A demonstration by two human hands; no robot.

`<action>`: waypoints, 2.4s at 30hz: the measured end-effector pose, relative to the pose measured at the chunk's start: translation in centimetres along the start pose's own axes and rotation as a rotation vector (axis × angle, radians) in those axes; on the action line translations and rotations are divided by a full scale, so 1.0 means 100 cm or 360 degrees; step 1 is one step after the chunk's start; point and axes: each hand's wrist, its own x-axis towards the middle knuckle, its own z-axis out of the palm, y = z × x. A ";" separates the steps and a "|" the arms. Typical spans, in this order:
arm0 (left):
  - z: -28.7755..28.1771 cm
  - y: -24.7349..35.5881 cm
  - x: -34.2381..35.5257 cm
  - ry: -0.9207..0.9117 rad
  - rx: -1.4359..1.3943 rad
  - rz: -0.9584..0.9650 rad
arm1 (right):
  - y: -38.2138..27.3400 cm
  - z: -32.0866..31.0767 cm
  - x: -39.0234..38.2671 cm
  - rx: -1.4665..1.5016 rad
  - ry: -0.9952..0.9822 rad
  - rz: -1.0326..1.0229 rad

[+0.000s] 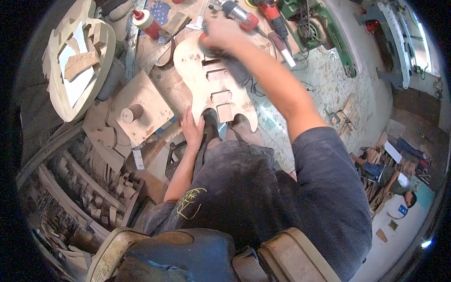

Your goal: The person uses an electric orbital sander to smooth the surface and edges of a wooden guitar body on a workbench.

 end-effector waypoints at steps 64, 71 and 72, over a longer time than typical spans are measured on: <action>0.035 0.076 0.128 0.0212 0.0166 -0.0391 | 0.139 0.033 -0.127 0.0259 0.0343 0.0175; 0.036 0.069 0.128 0.0202 0.0292 -0.0355 | 0.135 0.042 -0.142 0.0192 0.0320 0.0090; 0.036 0.069 0.129 0.0177 0.0277 -0.0396 | 0.137 0.046 -0.144 0.0157 0.0391 0.0018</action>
